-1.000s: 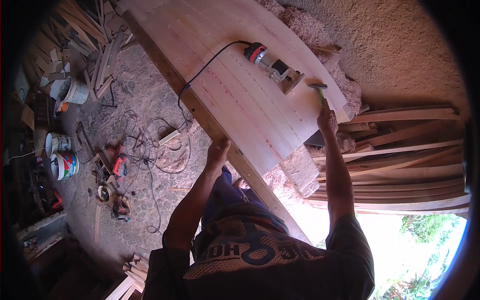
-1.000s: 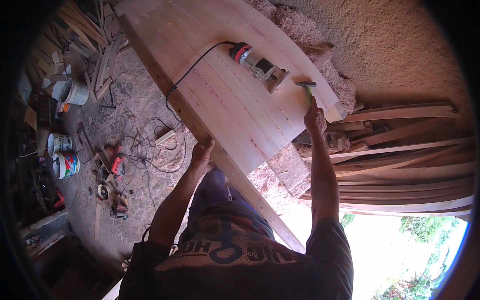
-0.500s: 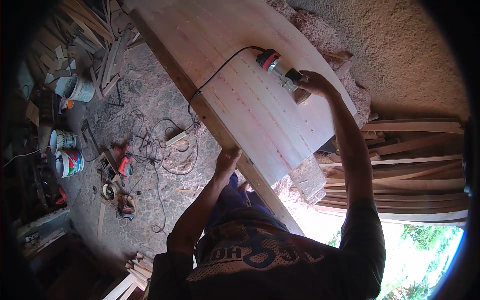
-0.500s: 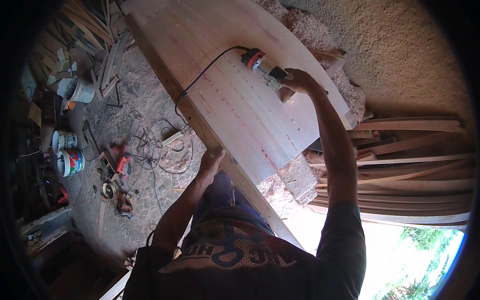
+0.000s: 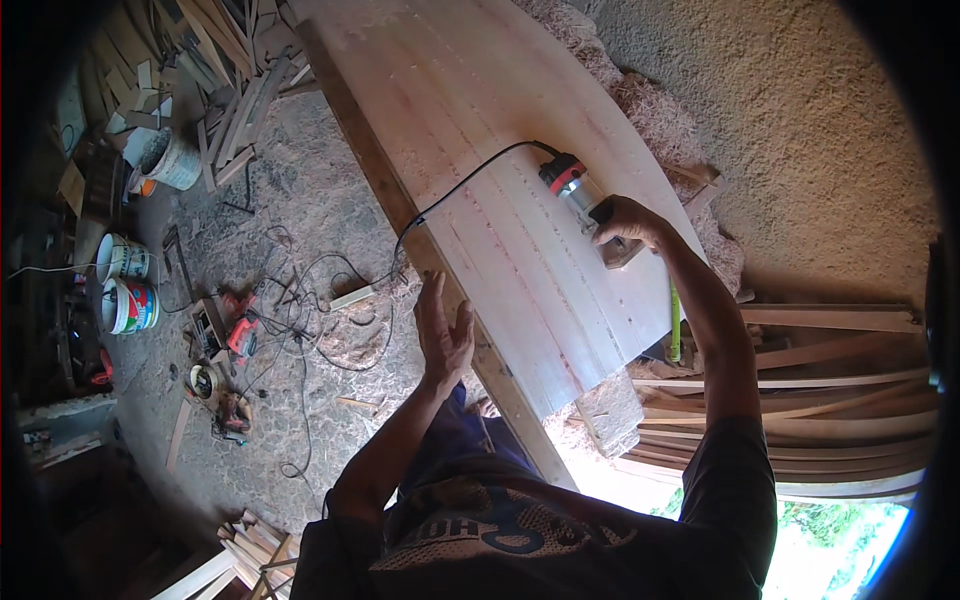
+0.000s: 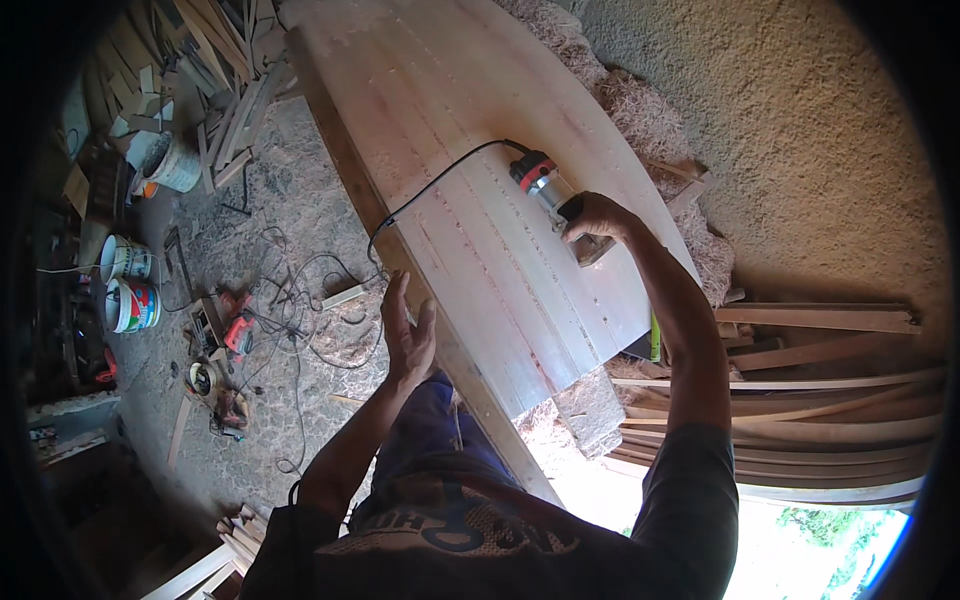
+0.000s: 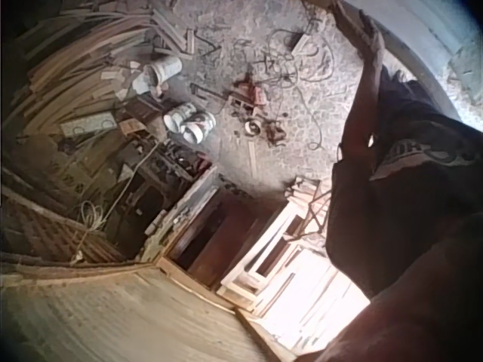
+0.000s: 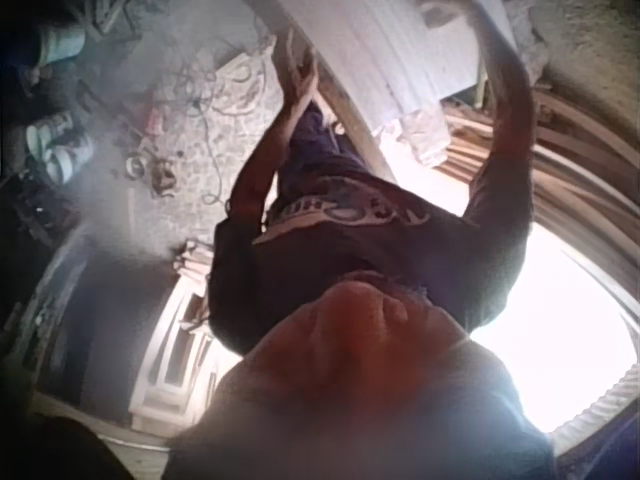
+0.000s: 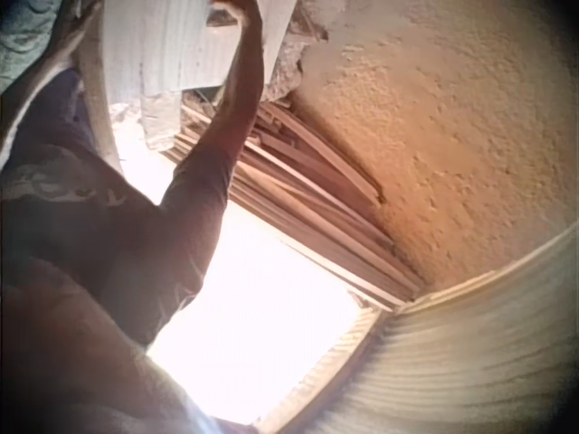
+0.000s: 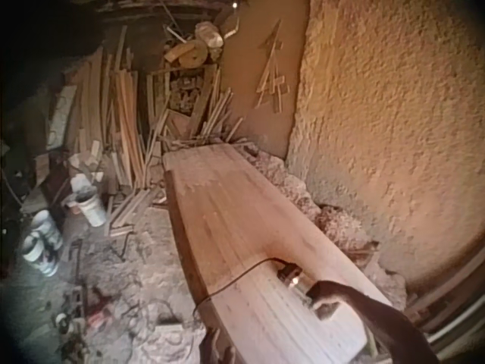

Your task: The person positions a guide board on a large wooden panel and secures it using a hammer. They then use a hand-held router to carve grooves into the panel, following the guide, and subsequently move the guide board to a new position on the panel.

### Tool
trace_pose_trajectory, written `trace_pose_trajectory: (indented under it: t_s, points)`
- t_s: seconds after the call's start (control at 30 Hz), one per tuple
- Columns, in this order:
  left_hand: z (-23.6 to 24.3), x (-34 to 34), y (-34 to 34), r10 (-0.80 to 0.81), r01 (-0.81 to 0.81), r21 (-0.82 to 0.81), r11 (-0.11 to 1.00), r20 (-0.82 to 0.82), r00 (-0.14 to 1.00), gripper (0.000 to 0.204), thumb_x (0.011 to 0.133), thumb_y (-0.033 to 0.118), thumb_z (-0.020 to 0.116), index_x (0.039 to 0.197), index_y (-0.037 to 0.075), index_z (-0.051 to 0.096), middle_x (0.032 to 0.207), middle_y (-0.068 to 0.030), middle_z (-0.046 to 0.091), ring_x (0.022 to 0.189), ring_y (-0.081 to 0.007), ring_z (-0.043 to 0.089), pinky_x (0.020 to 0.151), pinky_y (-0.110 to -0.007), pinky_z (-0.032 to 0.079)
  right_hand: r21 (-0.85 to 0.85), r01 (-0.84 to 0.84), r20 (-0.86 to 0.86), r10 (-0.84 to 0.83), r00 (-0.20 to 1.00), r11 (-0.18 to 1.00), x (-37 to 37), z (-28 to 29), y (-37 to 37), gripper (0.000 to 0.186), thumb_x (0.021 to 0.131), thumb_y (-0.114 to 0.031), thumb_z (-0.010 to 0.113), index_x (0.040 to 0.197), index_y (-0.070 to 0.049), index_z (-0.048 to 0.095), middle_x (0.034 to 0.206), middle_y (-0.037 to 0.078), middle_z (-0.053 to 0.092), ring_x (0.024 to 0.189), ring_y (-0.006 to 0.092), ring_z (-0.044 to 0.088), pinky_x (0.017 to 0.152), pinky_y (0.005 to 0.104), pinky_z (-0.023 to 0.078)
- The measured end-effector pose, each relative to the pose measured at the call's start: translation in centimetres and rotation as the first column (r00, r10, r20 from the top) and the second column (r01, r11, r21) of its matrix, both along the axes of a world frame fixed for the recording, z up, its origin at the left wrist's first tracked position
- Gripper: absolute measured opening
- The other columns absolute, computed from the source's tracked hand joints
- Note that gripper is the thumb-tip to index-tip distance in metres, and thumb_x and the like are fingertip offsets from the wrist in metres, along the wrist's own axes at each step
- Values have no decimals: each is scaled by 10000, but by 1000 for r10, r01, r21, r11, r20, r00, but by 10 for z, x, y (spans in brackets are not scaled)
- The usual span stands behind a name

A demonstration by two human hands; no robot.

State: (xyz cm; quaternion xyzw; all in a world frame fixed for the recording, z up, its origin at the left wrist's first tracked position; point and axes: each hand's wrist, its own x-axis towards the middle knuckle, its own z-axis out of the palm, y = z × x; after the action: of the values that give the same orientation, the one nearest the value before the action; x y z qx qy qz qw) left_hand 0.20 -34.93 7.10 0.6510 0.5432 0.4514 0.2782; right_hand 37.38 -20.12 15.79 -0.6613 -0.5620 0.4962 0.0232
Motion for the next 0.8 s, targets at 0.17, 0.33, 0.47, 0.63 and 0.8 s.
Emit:
trace_pose_trajectory:
  t_s: [0.17, 0.33, 0.47, 0.63, 0.8]
  points:
    - [33, 26, 41, -134, 317, -354, 880, 455, 880, 611, 1020, 350, 598, 1479, -2, 404, 1494, -230, 447, 1353, -346, 473, 1069, -454, 434, 258, 88, -24, -85, 996, 962, -23, -6, -50, 686, 534, -238, 890, 1115, 2, 614, 950, 110, 688, 865, 212, 653, 815, 355, 535]
    - [76, 69, 60, -120, 394, -202, 897, 745, 656, 733, 992, 413, 636, 1487, -14, 305, 1403, -223, 498, 1246, -285, 560, 1054, -416, 461, 359, 26, -80, 3, 997, 933, -85, 43, -108, 767, 577, -252, 902, 1212, -17, 542, 1017, 132, 666, 942, 247, 655, 866, 382, 534]
    - [130, 84, 26, -312, 427, 45, 903, 752, 581, 720, 949, 337, 716, 1427, -7, 303, 1281, -169, 539, 1148, -246, 603, 1003, -398, 515, 558, 35, -127, 44, 991, 829, -102, 44, -160, 806, 601, -222, 905, 1270, -63, 485, 1002, 119, 667, 933, 248, 686, 831, 393, 560]
    - [152, 88, -35, -459, 414, 208, 886, 512, 726, 752, 957, 282, 713, 1459, -36, 252, 1255, -167, 570, 1177, -213, 584, 986, -374, 511, 362, 291, -522, -66, 850, 886, -112, 49, -213, 790, 646, -20, 848, 1311, -63, 424, 953, 107, 667, 724, 187, 701, 571, 323, 600]
    - [182, 82, -70, -532, 524, 124, 843, 344, 774, 768, 1029, 515, 510, 1544, -14, 297, 1282, -239, 622, 1196, -304, 627, 1013, -381, 499, 329, 418, -633, -131, 763, 847, -107, 34, -258, 662, 655, 50, 818, 1230, -34, 501, 912, 71, 681, 711, 158, 690, 559, 323, 585]
